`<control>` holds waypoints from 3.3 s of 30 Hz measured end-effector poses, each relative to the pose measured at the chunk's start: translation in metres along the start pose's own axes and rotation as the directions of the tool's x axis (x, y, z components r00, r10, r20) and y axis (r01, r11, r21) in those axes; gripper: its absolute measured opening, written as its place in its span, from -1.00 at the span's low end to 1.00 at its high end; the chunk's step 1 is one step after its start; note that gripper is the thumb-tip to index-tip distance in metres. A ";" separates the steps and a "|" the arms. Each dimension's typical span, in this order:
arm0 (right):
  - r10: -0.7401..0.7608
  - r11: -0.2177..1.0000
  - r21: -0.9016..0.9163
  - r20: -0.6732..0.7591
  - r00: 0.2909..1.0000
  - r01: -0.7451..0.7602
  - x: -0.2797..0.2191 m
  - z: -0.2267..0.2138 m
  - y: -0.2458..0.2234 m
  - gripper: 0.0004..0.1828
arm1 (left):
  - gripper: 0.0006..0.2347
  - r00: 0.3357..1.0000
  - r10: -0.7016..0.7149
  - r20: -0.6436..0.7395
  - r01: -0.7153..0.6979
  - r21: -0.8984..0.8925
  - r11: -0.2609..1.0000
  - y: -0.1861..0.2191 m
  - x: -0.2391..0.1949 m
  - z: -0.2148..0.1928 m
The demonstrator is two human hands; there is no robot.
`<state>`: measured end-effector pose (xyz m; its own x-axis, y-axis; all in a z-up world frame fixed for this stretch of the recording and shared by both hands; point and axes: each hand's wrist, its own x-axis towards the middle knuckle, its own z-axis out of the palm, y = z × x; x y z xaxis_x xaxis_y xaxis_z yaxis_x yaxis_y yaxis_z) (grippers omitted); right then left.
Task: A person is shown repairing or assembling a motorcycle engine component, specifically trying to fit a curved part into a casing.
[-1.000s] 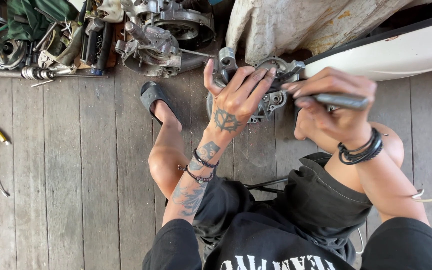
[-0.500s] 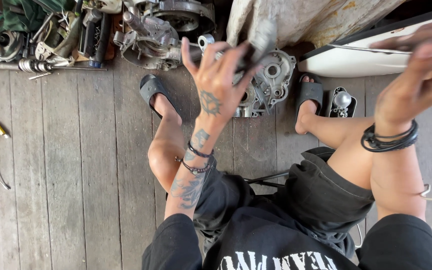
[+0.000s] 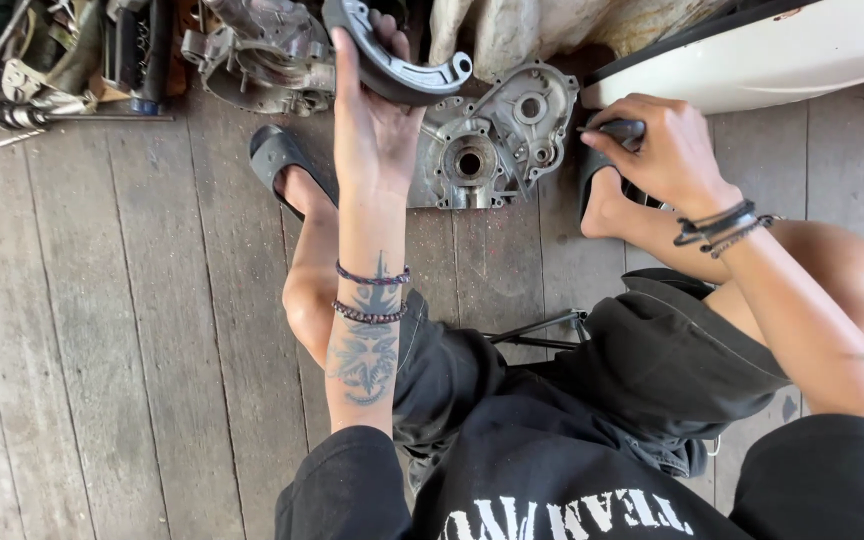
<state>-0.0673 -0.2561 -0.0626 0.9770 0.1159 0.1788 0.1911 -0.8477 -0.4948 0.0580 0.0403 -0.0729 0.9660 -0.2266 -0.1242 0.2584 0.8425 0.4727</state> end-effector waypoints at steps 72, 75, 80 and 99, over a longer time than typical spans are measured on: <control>0.081 0.781 0.577 0.290 0.954 -0.241 0.028 0.147 0.026 -0.70 | -0.57 0.996 0.061 -0.059 -0.061 0.008 0.998 0.009 -0.016 0.015; -0.011 0.664 0.724 0.256 0.967 -0.184 0.039 0.057 -0.056 -0.61 | -0.54 0.998 0.040 -0.039 -0.043 -0.079 0.996 0.002 -0.013 0.007; -0.037 0.804 0.592 0.134 0.990 -0.050 0.028 0.000 -0.106 -0.65 | -0.71 0.974 0.103 0.202 -0.087 -0.089 0.992 0.000 -0.010 0.015; -0.320 0.871 -0.443 -0.186 0.929 0.212 0.060 -0.079 -0.074 -0.81 | -0.33 0.959 -0.233 -0.159 0.276 0.367 0.888 -0.016 -0.020 0.057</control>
<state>-0.0298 -0.2276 0.0520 0.8286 0.2828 0.4832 0.3318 -0.9432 -0.0169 0.0339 0.0032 -0.0281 0.8670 -0.3360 -0.3679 0.4956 0.5063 0.7057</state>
